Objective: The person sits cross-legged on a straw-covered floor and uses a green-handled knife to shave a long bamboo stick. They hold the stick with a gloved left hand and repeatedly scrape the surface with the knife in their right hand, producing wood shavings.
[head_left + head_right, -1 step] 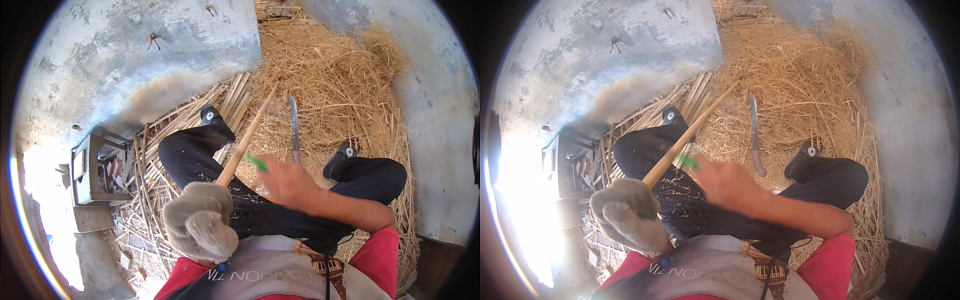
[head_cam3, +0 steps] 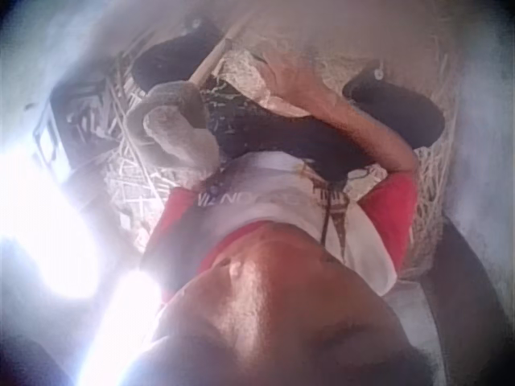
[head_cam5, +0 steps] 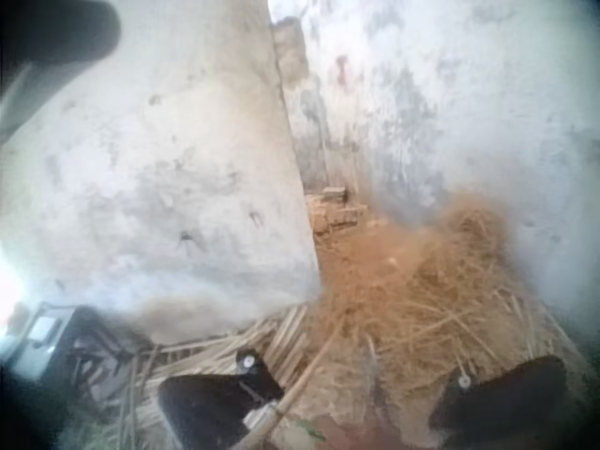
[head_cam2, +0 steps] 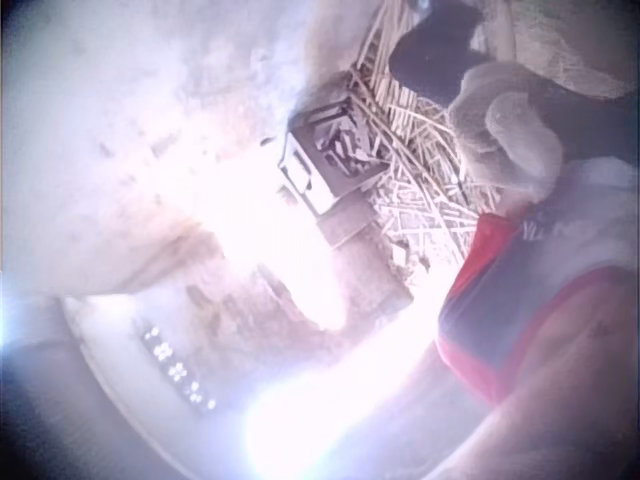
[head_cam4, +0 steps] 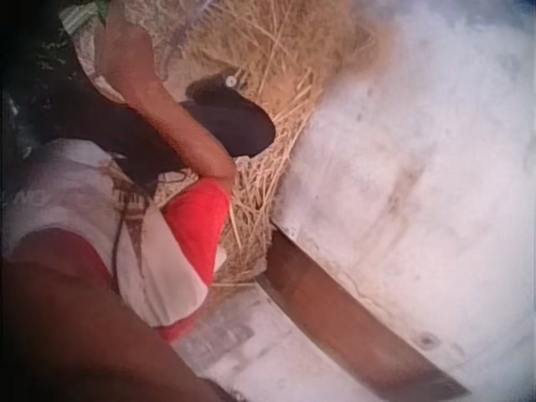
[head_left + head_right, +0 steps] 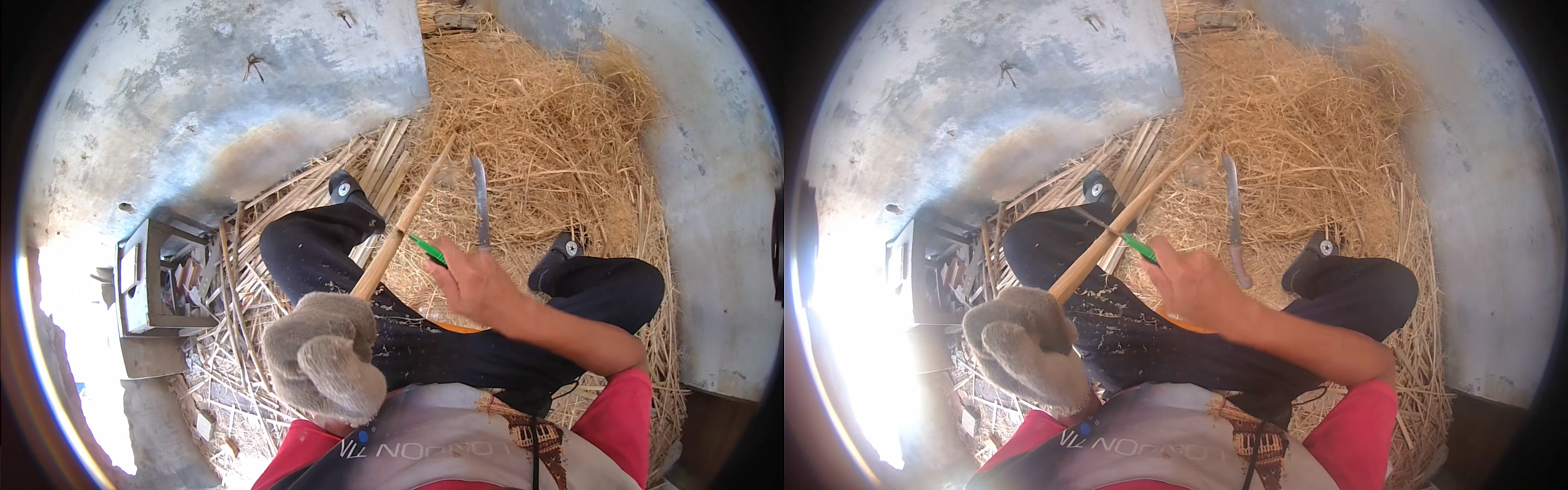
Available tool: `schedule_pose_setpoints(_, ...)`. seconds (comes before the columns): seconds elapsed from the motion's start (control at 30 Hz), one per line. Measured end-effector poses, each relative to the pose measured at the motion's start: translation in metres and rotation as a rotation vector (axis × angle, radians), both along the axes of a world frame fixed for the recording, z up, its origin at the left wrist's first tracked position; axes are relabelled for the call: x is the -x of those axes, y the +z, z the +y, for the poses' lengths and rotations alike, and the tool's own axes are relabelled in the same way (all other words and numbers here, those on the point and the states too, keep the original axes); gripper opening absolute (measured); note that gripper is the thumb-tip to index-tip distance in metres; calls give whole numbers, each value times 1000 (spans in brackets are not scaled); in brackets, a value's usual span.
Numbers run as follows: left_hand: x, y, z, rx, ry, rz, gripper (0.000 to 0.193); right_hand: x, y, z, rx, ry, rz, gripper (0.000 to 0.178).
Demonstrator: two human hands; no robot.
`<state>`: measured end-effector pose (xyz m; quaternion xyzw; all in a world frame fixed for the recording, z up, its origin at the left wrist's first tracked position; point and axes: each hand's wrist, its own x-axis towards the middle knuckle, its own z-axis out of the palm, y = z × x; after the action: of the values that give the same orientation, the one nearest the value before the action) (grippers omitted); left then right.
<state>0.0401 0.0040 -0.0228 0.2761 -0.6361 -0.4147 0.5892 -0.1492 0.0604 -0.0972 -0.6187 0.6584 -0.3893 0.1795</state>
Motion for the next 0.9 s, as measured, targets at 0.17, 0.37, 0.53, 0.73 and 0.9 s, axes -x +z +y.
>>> schedule_pose_setpoints(0.17,4,-3,2,-9,30,11,34,-20,28,13,107,136,50,21)
schedule_pose_setpoints(0.37,0,-6,6,11,25,0,34,-2,0,5,-75,25,149,22)
schedule_pose_setpoints(0.53,-3,-14,3,69,-30,-22,34,-3,3,15,4,27,199,22)
schedule_pose_setpoints(0.73,-11,-14,1,153,-67,-88,34,5,3,8,-102,67,163,22)
schedule_pose_setpoints(0.9,-17,-19,-4,216,-135,-130,34,-1,8,12,41,69,72,25)
